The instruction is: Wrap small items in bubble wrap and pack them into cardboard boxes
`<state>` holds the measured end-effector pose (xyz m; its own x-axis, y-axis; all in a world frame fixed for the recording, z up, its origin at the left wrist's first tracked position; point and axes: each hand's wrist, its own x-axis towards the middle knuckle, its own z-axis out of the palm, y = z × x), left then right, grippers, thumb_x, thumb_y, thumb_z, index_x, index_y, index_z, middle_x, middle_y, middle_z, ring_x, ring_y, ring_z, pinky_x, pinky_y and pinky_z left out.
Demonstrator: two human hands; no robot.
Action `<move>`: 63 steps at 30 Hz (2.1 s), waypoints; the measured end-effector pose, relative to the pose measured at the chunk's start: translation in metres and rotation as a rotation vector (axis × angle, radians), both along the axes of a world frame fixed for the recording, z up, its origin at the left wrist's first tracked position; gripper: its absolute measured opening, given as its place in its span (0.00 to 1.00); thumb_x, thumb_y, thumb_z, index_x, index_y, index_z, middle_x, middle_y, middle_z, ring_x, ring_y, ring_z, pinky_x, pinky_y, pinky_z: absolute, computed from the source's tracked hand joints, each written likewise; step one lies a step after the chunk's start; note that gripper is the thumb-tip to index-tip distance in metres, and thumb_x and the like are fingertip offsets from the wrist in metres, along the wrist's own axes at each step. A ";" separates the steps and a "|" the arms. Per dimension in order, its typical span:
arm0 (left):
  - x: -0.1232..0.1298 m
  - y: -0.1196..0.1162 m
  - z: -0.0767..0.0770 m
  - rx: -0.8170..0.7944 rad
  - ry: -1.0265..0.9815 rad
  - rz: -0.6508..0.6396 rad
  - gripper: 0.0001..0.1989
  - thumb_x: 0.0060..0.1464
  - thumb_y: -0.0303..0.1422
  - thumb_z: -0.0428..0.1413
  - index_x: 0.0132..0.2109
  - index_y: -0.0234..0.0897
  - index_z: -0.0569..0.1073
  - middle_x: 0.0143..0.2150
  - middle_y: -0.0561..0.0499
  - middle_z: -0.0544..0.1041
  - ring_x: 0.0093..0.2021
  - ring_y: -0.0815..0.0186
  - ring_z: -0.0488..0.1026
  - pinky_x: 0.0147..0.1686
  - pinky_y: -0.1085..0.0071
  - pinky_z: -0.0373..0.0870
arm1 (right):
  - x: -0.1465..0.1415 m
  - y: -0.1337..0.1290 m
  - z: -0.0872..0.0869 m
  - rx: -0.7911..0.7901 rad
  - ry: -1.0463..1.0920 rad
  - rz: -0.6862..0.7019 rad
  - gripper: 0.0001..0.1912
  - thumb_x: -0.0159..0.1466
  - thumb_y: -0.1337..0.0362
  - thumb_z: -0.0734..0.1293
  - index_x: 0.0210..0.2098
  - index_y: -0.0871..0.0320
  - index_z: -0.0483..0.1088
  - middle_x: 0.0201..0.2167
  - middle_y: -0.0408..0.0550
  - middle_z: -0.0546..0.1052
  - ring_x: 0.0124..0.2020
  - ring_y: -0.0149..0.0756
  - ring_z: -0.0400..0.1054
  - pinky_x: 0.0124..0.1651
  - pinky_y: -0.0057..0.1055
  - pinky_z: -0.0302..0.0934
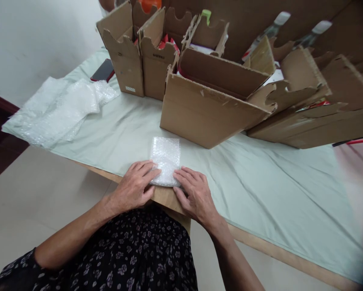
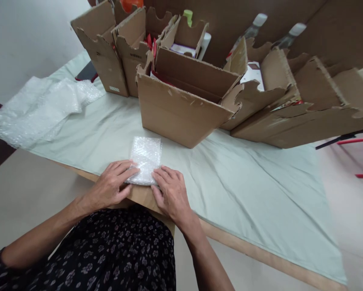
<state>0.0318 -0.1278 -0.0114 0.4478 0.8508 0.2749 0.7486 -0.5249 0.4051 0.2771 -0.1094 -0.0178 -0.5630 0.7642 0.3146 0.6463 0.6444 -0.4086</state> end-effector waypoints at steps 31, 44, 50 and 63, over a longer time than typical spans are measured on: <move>-0.005 0.011 0.007 -0.151 -0.327 0.106 0.07 0.59 0.28 0.57 0.44 0.36 0.78 0.61 0.38 0.73 0.59 0.53 0.73 0.54 0.55 0.77 | -0.002 0.010 0.019 -0.358 0.191 -0.067 0.10 0.71 0.61 0.65 0.46 0.53 0.78 0.41 0.47 0.84 0.43 0.42 0.77 0.50 0.43 0.70; 0.002 0.031 -0.004 -0.046 -0.188 0.257 0.09 0.63 0.33 0.55 0.47 0.34 0.76 0.39 0.45 0.78 0.41 0.57 0.73 0.43 0.58 0.74 | -0.007 0.011 0.010 0.123 0.161 -0.199 0.10 0.72 0.66 0.65 0.51 0.55 0.74 0.46 0.52 0.81 0.45 0.44 0.76 0.47 0.42 0.66; 0.006 0.034 -0.008 -0.034 -0.141 0.308 0.17 0.63 0.32 0.56 0.57 0.35 0.72 0.44 0.44 0.76 0.45 0.56 0.73 0.47 0.56 0.75 | -0.015 0.012 0.012 0.059 -0.096 0.022 0.18 0.70 0.67 0.65 0.58 0.55 0.71 0.61 0.57 0.75 0.60 0.53 0.69 0.56 0.49 0.64; -0.006 0.023 0.003 -0.029 -0.334 0.090 0.14 0.63 0.34 0.58 0.55 0.38 0.76 0.54 0.42 0.78 0.56 0.54 0.74 0.57 0.51 0.74 | -0.012 0.015 0.020 -0.296 0.167 -0.086 0.16 0.73 0.63 0.61 0.55 0.50 0.76 0.49 0.47 0.83 0.48 0.43 0.77 0.52 0.44 0.70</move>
<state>0.0255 -0.1053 -0.0085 0.2602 0.8922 0.3692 0.6150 -0.4479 0.6490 0.2649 -0.0949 0.0024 -0.4518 0.8786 0.1550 0.6017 0.4284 -0.6741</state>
